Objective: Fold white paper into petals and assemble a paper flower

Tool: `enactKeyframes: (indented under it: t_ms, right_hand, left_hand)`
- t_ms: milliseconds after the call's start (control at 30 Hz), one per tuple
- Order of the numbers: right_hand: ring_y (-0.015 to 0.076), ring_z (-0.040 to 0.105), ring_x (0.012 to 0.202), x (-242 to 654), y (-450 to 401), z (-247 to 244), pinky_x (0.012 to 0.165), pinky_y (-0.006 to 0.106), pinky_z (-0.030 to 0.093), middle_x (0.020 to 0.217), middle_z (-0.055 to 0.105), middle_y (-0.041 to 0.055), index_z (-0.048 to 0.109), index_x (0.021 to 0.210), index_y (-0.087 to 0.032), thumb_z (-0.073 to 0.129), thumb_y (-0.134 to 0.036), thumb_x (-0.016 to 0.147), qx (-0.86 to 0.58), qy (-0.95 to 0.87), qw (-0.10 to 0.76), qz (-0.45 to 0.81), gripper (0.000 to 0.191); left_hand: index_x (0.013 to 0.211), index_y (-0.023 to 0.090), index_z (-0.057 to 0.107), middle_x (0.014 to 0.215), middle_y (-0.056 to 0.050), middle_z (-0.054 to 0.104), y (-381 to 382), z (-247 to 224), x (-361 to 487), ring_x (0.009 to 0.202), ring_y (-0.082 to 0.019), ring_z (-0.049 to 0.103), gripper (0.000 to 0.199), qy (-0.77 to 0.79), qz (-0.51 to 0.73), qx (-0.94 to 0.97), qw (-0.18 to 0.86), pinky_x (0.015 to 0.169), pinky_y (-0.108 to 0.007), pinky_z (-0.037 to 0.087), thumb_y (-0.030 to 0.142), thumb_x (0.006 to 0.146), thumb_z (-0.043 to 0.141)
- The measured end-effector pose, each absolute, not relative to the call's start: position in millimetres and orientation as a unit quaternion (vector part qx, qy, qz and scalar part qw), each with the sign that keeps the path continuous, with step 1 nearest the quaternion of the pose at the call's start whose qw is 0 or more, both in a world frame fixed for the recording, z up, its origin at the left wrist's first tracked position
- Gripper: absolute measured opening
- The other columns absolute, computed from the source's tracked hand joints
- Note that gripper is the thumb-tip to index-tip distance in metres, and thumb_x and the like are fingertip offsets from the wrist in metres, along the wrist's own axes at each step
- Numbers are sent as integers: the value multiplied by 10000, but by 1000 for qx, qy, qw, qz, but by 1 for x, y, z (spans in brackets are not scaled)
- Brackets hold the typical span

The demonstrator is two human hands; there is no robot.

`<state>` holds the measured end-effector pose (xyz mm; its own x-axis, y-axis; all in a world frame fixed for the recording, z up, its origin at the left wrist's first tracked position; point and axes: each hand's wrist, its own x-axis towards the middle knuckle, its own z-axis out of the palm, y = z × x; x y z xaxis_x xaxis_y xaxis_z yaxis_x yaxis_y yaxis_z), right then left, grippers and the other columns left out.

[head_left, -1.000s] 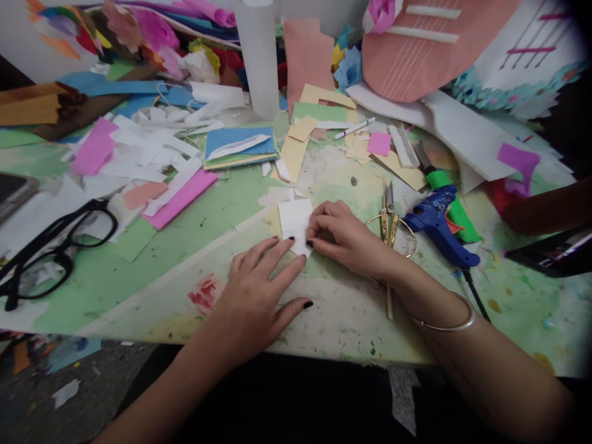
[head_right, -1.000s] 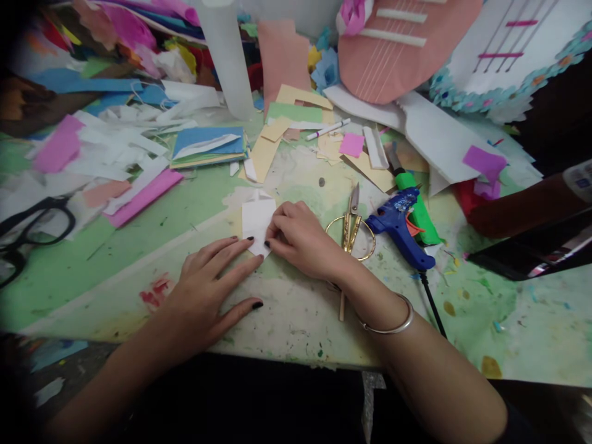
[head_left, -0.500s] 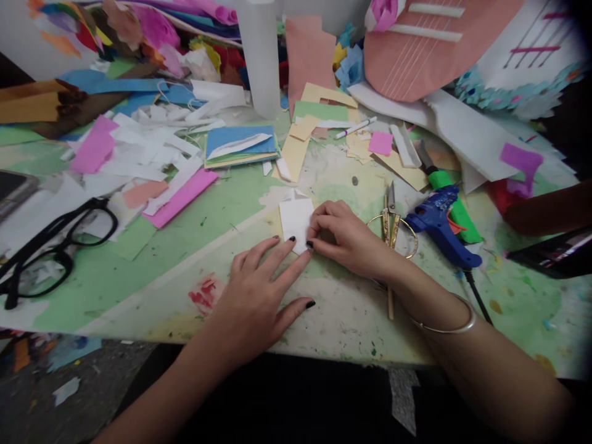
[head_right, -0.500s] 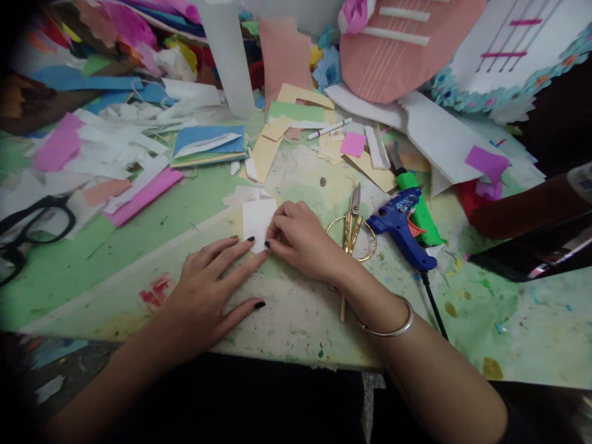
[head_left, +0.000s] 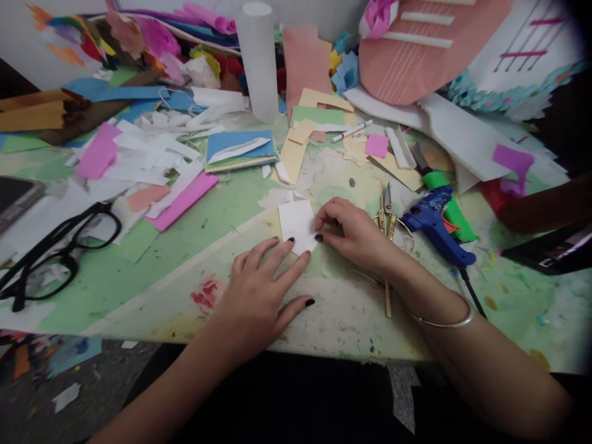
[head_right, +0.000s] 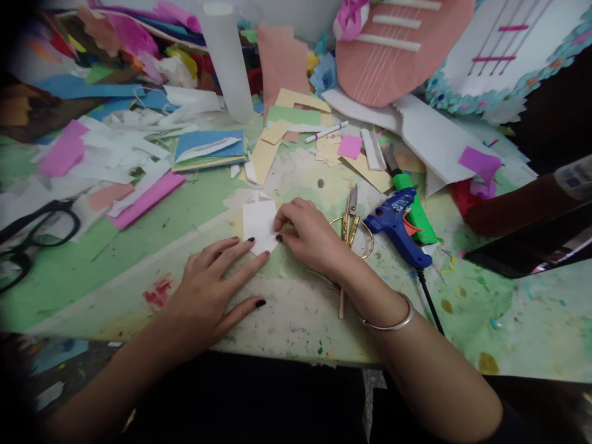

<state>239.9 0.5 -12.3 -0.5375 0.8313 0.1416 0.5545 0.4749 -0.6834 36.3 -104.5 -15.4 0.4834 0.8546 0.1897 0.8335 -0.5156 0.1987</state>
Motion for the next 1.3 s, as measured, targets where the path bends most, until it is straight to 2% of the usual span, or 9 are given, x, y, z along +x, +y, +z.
enactKeyframes:
  t_ms: [133, 233, 400, 533, 600, 700, 867, 1000, 1300]
  right_hand:
    - [145, 499, 724, 241, 0, -11, 659, 299, 395, 814, 563, 22, 616, 797, -178, 547, -25, 687, -441, -780, 292, 335, 200]
    - [140, 535, 731, 239, -5, -8, 667, 290, 420, 807, 585, 20, 669, 772, -173, 595, -47, 699, -419, -777, 309, 352, 164]
    - [145, 586, 734, 235, -16, -3, 674, 285, 442, 772, 630, 30, 743, 774, -194, 616, -63, 760, -363, -852, 238, 291, 183]
    - [181, 593, 812, 237, -20, 0, 727, 320, 472, 835, 667, 69, 765, 835, -186, 596, -81, 789, -324, -891, 221, 229, 204]
    - [191, 584, 841, 238, -21, 0, 735, 324, 479, 860, 671, 87, 763, 833, -169, 574, -70, 793, -300, -904, 221, 208, 217]
    - [195, 580, 863, 238, -21, -1, 738, 320, 482, 887, 676, 97, 754, 832, -147, 546, -49, 794, -273, -918, 221, 186, 233]
    - [181, 608, 852, 241, -22, -1, 732, 299, 479, 940, 687, 108, 746, 882, -135, 522, -70, 833, -263, -927, 198, 178, 238]
    - [173, 604, 833, 244, -27, 7, 707, 287, 462, 950, 676, 105, 743, 905, -147, 521, -92, 858, -264, -939, 147, 164, 234]
    - [162, 562, 802, 243, -33, 17, 685, 285, 437, 936, 636, 116, 714, 987, -139, 470, -111, 906, -265, -945, 94, 168, 258]
  left_hand:
    - [1349, 210, 509, 1398, -147, 484, -105, -16, 37, 1285, -352, 394, 486, 490, 136, 860, 43, 990, -555, 372, 411, 907, 533]
    - [1347, 206, 513, 1388, -148, 493, -104, -16, 37, 1278, -355, 397, 492, 486, 138, 862, 42, 987, -556, 375, 419, 904, 535]
    - [1361, 212, 495, 1383, -133, 504, -96, -8, 28, 1248, -354, 414, 526, 465, 111, 876, 63, 967, -543, 401, 438, 891, 555]
    - [1322, 186, 504, 1308, -100, 569, -78, 7, 16, 1201, -277, 469, 469, 417, 125, 891, 131, 1004, -448, 415, 385, 900, 553]
    - [1246, 181, 545, 1178, -81, 631, -65, 14, 13, 1119, -236, 529, 361, 424, 125, 880, 172, 946, -385, 453, 327, 917, 516]
    - [1131, 169, 586, 1078, -74, 658, -43, 18, 16, 995, -220, 589, 284, 461, 125, 855, 203, 860, -358, 465, 279, 874, 537]
    - [927, 173, 630, 902, -21, 666, -19, 14, 25, 817, -157, 594, 144, 444, 124, 840, 288, 726, -269, 431, 214, 800, 575]
    - [808, 177, 634, 791, -1, 645, -13, 14, 26, 768, -149, 555, 85, 426, 101, 849, 295, 700, -269, 387, 179, 793, 550]
    - [821, 174, 593, 833, -9, 620, -11, 7, 26, 817, -161, 517, 73, 412, 108, 858, 286, 739, -286, 362, 193, 846, 527]
